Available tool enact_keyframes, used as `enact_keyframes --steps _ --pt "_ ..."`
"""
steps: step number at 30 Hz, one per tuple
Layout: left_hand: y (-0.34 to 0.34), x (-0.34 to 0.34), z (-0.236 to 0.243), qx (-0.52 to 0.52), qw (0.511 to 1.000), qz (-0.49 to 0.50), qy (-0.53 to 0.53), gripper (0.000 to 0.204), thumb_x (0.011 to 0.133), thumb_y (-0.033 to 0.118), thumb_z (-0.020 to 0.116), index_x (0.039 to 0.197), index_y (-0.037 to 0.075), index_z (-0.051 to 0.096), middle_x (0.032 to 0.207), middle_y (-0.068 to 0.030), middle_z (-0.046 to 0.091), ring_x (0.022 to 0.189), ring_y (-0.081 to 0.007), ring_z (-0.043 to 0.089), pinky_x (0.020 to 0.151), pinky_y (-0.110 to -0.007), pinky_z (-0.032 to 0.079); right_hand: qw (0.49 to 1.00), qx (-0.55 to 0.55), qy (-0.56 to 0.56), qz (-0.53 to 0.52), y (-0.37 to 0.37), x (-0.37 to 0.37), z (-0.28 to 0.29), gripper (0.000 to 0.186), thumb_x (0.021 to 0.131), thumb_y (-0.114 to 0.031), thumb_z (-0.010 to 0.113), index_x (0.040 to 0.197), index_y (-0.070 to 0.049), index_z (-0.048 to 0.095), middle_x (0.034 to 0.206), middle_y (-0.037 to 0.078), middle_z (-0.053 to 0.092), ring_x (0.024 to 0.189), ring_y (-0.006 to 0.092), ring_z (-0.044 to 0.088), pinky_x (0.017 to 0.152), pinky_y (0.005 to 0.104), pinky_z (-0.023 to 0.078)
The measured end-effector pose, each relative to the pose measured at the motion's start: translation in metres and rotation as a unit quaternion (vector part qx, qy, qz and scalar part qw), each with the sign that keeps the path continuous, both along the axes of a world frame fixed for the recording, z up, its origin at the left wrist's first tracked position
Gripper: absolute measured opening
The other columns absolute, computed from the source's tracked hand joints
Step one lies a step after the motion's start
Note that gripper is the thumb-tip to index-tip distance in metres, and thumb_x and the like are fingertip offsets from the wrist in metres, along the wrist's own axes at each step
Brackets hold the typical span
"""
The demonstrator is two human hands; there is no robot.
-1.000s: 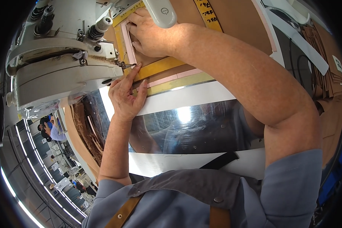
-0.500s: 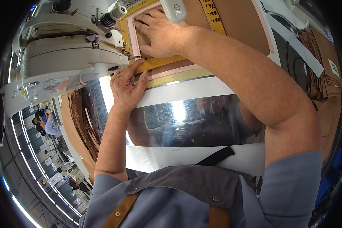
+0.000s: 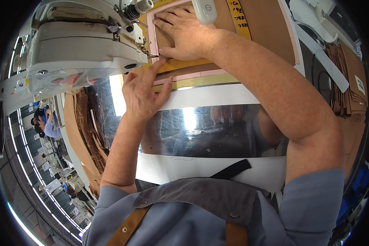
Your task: Using an industrial sewing machine to sew labels and assemble leather panels.
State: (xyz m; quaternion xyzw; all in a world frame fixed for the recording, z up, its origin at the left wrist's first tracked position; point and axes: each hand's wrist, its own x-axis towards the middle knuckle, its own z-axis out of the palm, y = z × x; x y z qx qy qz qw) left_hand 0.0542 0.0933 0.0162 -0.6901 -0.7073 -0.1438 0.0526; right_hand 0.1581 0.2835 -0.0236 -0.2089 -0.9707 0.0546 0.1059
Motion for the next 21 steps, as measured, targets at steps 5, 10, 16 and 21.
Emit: enact_keyframes --steps 5,10,16,21 --pt "-0.001 0.023 -0.001 0.011 1.000 -0.005 -0.019 0.059 0.086 0.037 0.078 0.132 0.006 0.061 0.076 -0.0080 0.072 0.058 -0.0235 0.066 0.067 -0.036 0.048 0.999 -0.005 -0.035 0.010 0.001 0.003 0.017 0.086 0.095 -0.061 0.053 0.162 -0.011 0.034 0.166 0.011 0.033 0.156 0.0265 0.024 0.130 0.0472 0.012" --pt "0.002 0.029 0.005 -0.047 0.997 0.059 -0.027 0.072 0.088 0.050 0.073 0.138 0.002 0.052 0.064 -0.0079 0.066 0.050 -0.0268 0.062 0.063 -0.038 0.047 0.998 -0.002 -0.067 0.013 0.001 0.007 0.021 0.085 0.096 -0.060 0.053 0.162 -0.010 0.034 0.166 0.011 0.034 0.155 0.0263 0.025 0.129 0.0470 0.014" --pt "-0.004 0.018 0.009 -0.113 0.990 0.078 0.011 0.073 0.091 0.054 0.069 0.141 0.004 0.050 0.056 -0.0064 0.061 0.047 -0.0264 0.061 0.061 -0.039 0.046 0.993 -0.011 -0.117 0.007 0.000 0.004 0.028 0.086 0.095 -0.060 0.055 0.162 -0.011 0.033 0.166 0.009 0.035 0.156 0.0267 0.025 0.129 0.0461 0.015" --pt "-0.002 0.014 0.007 -0.097 0.993 0.062 0.006 0.072 0.091 0.054 0.068 0.136 -0.002 0.056 0.058 -0.0068 0.065 0.050 -0.0226 0.065 0.059 -0.037 0.045 0.998 0.008 0.034 0.044 0.004 0.009 0.012 0.074 0.094 -0.057 0.060 0.142 -0.001 0.056 0.146 0.019 0.054 0.151 0.0340 0.033 0.126 0.0483 0.022"
